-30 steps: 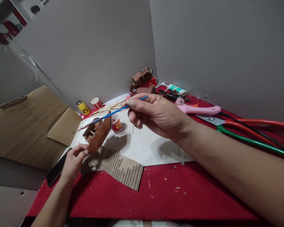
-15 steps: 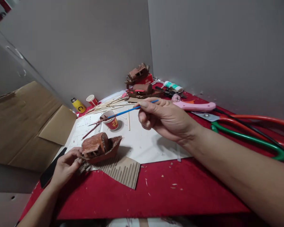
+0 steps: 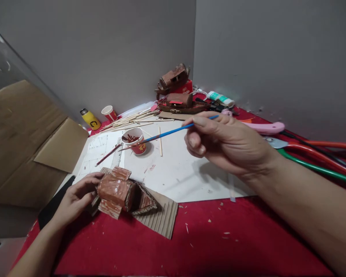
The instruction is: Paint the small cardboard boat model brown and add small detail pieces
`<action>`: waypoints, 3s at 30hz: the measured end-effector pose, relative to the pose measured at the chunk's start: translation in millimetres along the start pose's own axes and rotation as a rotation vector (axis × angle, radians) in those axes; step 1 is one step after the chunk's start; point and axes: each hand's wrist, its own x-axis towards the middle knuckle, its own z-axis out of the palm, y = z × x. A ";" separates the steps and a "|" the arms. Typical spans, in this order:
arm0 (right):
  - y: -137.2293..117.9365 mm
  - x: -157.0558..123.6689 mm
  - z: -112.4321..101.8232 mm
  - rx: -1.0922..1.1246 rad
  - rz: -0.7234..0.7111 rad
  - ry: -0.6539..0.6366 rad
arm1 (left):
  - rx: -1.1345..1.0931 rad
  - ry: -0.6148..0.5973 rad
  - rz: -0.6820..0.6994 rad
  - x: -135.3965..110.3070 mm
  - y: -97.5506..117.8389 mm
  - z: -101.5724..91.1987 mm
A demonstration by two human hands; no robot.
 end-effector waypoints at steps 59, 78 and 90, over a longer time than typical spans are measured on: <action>-22.6 -18.1 7.7 0.044 -0.023 -0.076 | -0.559 0.477 -0.579 -42.4 27.4 32.1; -35.2 -27.8 6.4 -0.162 -0.177 -0.084 | -0.731 0.377 -0.589 -37.9 72.4 120.0; -46.0 -26.5 -10.9 -0.486 -0.370 0.100 | -0.505 0.222 -0.528 -38.6 61.9 99.8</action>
